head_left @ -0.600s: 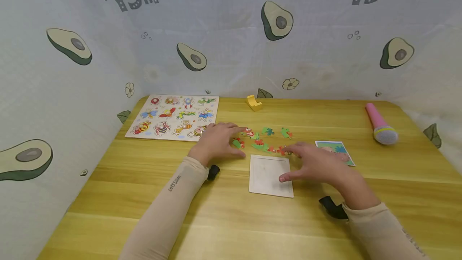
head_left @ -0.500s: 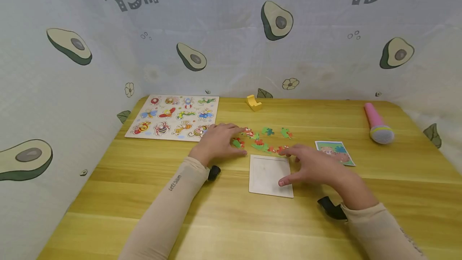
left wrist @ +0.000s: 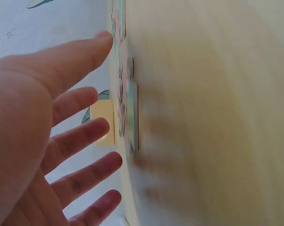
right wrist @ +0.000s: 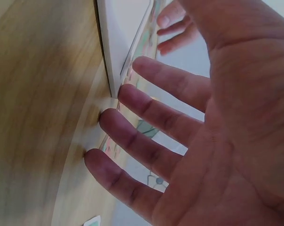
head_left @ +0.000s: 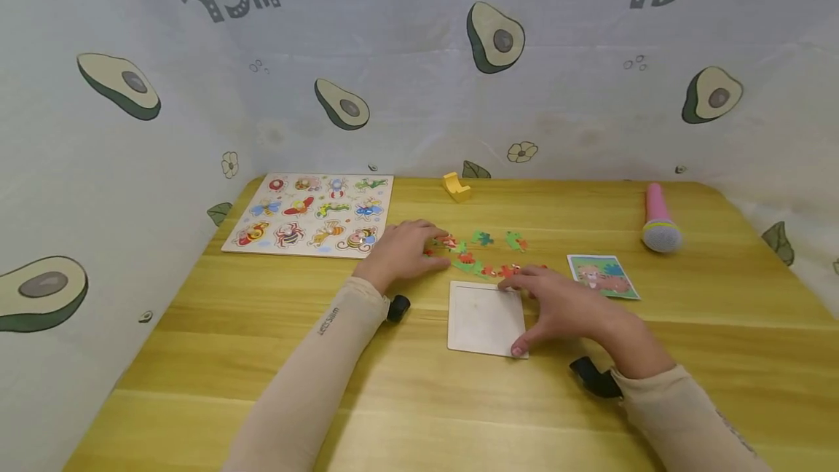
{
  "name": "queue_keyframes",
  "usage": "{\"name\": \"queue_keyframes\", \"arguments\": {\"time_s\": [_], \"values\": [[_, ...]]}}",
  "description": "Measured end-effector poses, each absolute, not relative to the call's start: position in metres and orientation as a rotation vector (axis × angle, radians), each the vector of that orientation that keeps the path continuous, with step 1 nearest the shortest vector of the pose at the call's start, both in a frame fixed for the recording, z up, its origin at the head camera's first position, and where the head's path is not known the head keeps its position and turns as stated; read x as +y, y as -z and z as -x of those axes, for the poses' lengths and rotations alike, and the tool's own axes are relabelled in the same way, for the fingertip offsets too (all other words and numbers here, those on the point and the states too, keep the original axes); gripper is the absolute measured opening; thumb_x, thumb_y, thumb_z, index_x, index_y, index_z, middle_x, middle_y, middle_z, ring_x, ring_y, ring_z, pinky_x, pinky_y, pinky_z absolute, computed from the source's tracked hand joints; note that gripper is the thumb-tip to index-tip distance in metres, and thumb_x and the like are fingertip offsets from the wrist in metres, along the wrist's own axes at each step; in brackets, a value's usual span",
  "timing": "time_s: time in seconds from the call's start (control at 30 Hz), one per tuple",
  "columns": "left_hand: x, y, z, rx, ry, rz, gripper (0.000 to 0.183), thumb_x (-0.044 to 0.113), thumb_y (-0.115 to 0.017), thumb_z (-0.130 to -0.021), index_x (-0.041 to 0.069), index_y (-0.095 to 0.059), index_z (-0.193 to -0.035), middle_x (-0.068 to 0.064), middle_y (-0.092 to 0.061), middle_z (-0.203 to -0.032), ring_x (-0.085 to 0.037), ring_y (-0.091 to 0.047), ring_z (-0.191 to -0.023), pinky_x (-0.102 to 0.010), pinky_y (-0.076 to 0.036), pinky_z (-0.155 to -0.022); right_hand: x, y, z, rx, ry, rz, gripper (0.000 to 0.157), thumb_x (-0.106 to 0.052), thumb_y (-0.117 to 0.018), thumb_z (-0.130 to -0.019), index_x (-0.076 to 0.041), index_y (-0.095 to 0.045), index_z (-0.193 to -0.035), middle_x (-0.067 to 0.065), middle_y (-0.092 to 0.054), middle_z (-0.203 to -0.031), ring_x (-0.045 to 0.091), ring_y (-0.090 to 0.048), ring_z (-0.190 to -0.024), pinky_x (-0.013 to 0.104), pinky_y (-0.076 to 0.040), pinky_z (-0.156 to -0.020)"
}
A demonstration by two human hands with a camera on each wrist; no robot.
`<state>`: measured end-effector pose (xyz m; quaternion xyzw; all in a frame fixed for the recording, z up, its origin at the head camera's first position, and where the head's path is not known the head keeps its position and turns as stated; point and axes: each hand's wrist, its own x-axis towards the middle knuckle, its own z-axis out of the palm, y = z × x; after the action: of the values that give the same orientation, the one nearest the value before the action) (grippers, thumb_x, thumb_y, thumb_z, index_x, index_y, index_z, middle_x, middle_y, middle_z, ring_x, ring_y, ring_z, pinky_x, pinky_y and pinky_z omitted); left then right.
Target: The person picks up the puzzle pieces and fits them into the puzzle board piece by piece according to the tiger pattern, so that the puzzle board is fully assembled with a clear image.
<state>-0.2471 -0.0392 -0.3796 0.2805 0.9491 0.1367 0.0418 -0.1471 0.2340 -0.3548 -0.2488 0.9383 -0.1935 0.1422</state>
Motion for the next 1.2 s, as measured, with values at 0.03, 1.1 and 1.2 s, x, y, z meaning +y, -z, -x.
{"name": "queue_keyframes", "arguments": {"time_s": [0.03, 1.1, 1.2], "values": [[-0.038, 0.379, 0.248, 2.897, -0.431, -0.863, 0.057, 0.054, -0.067, -0.093, 0.027, -0.06, -0.142, 0.0, -0.053, -0.146, -0.025, -0.046, -0.135, -0.05, -0.034, -0.109, 0.234, 0.356, 0.148, 2.709, 0.551, 0.737, 0.097, -0.067, -0.088, -0.057, -0.011, -0.062, -0.133, 0.014, -0.053, -0.129, 0.031, -0.056, -0.107, 0.053, -0.049, -0.09], [0.008, 0.369, 0.259, 2.639, -0.35, -1.121, 0.038, 0.043, -0.075, -0.091, 0.03, -0.072, -0.127, 0.004, -0.055, -0.142, -0.022, -0.043, -0.135, -0.048, -0.028, -0.107, 0.237, 0.361, 0.149, 2.679, 0.561, 0.756, 0.099, -0.064, -0.09, -0.059, -0.009, -0.055, -0.134, 0.014, -0.048, -0.128, 0.038, -0.047, -0.117, 0.06, -0.043, -0.096], [0.008, 0.368, 0.258, 2.642, -0.314, -1.118, 0.036, 0.043, -0.074, -0.092, 0.03, -0.073, -0.126, 0.004, -0.054, -0.143, -0.022, -0.042, -0.135, -0.048, -0.027, -0.107, 0.236, 0.362, 0.149, 2.675, 0.562, 0.762, 0.099, -0.063, -0.09, -0.059, -0.009, -0.055, -0.134, 0.014, -0.048, -0.128, 0.038, -0.047, -0.117, 0.06, -0.043, -0.097]]}}
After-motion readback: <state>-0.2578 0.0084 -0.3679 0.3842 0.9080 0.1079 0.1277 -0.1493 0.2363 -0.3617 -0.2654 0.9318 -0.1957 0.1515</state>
